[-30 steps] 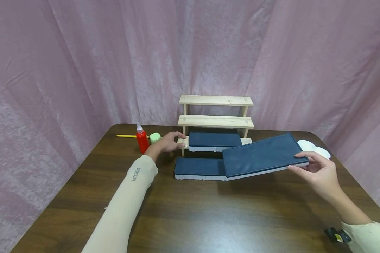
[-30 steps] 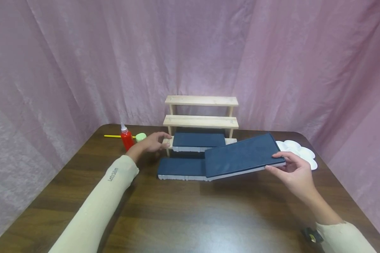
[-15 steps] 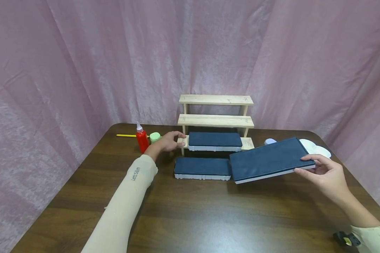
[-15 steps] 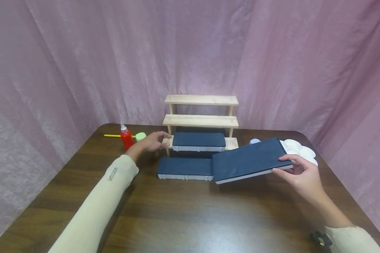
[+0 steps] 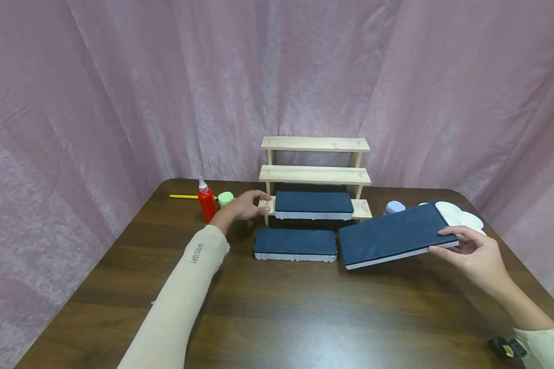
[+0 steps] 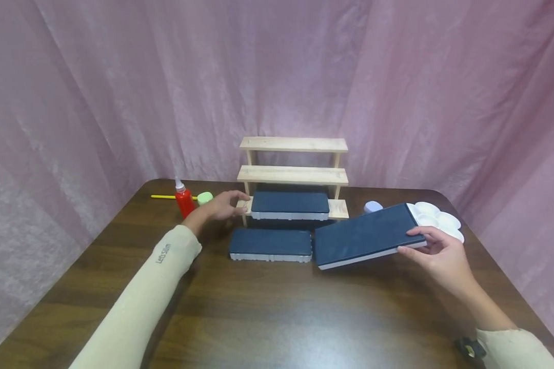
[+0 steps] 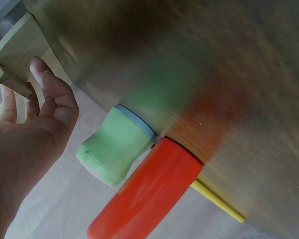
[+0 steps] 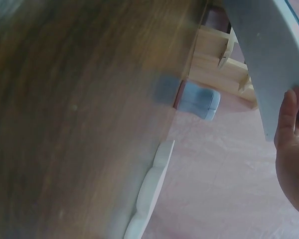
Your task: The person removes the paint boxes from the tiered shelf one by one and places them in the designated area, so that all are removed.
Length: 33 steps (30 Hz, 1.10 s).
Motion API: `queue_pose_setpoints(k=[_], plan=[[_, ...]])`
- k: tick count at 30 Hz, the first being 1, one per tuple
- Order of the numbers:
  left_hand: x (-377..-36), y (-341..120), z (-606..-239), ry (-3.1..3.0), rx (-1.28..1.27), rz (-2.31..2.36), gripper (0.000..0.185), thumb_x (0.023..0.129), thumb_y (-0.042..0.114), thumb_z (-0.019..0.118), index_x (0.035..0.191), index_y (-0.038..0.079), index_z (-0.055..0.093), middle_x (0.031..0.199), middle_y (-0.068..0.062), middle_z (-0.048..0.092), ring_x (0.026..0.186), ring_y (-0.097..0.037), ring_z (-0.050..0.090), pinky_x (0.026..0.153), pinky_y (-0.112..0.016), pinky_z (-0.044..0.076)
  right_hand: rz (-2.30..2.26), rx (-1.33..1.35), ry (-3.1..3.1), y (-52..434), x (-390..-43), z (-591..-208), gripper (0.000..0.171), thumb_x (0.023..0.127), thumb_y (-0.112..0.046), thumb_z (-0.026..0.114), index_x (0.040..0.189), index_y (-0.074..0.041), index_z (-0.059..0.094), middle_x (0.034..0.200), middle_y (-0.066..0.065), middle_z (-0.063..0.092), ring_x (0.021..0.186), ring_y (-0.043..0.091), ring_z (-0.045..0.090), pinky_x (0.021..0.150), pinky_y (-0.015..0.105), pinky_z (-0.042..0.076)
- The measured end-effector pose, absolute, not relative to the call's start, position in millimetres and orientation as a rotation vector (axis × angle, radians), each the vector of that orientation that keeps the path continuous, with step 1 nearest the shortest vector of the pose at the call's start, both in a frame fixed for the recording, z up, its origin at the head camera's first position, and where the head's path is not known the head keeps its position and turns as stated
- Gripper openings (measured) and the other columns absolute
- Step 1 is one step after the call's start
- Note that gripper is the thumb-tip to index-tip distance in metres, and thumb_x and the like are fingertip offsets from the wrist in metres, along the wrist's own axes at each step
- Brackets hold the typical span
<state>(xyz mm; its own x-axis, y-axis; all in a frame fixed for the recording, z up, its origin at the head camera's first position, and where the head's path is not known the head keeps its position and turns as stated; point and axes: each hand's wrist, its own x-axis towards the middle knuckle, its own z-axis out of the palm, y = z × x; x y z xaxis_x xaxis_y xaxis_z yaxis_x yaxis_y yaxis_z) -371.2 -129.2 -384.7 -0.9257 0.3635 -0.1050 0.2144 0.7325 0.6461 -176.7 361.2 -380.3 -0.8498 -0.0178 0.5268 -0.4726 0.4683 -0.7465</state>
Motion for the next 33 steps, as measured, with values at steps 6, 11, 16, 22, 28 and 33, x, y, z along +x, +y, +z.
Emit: queue_pose_setpoints(k=[6, 11, 16, 22, 28, 33], plan=[[-371, -129, -381, 2.709, 0.465, 0.967, 0.042, 0.096, 0.027, 0.065, 0.135, 0.015, 0.057, 0.14, -0.015, 0.051, 0.12, -0.036, 0.05, 0.106, -0.053, 0.04, 1.288, 0.389, -2.321, 361, -178, -380, 0.041, 0.068, 0.019, 0.08, 0.104, 0.004, 0.064, 0.079, -0.008, 0.069, 0.055, 0.001, 0.06, 0.045, 0.021, 0.044], [-372, -129, -381, 2.713, 0.467, 0.974, 0.042, 0.096, 0.026, 0.066, 0.135, 0.015, 0.057, 0.137, -0.015, 0.053, 0.113, -0.034, 0.053, 0.103, -0.051, 0.043, 1.277, 0.391, -2.356, 361, -180, -382, 0.041, 0.068, 0.016, 0.082, 0.103, 0.001, 0.065, 0.07, -0.006, 0.067, 0.051, 0.002, 0.056, 0.045, 0.023, 0.043], [-373, -129, -383, 2.706, 0.455, 0.968, 0.041, 0.096, 0.027, 0.065, 0.135, 0.016, 0.057, 0.135, -0.015, 0.053, 0.106, -0.033, 0.058, 0.1, -0.049, 0.045, 1.292, 0.38, -2.392, 363, -180, -383, 0.042, 0.069, 0.014, 0.082, 0.105, 0.002, 0.065, 0.072, -0.005, 0.068, 0.053, 0.004, 0.057, 0.046, 0.022, 0.045], [-373, -128, -384, 2.714, 0.455, 0.963, 0.042, 0.096, 0.028, 0.066, 0.135, 0.017, 0.057, 0.138, -0.013, 0.052, 0.11, -0.033, 0.057, 0.101, -0.05, 0.044, 1.317, 0.396, -2.484, 368, -179, -382, 0.047, 0.075, 0.009, 0.08, 0.119, 0.005, 0.062, 0.089, -0.008, 0.07, 0.065, 0.006, 0.067, 0.055, 0.02, 0.053], [-373, -129, -384, 2.72, 0.459, 0.95, 0.042, 0.095, 0.028, 0.066, 0.135, 0.017, 0.057, 0.14, -0.014, 0.051, 0.117, -0.034, 0.053, 0.103, -0.052, 0.043, 1.267, 0.397, -2.559, 373, -177, -383, 0.038, 0.086, -0.001, 0.074, 0.121, 0.005, 0.061, 0.094, -0.014, 0.068, 0.065, 0.018, 0.069, 0.056, 0.025, 0.055], [-373, -129, -385, 2.719, 0.451, 0.946, 0.043, 0.095, 0.03, 0.066, 0.136, 0.018, 0.057, 0.143, -0.014, 0.05, 0.124, -0.035, 0.049, 0.105, -0.054, 0.041, 1.218, 0.343, -2.599, 375, -179, -385, 0.039, 0.087, -0.005, 0.076, 0.121, 0.006, 0.061, 0.096, -0.021, 0.065, 0.064, 0.018, 0.069, 0.056, 0.022, 0.054]])
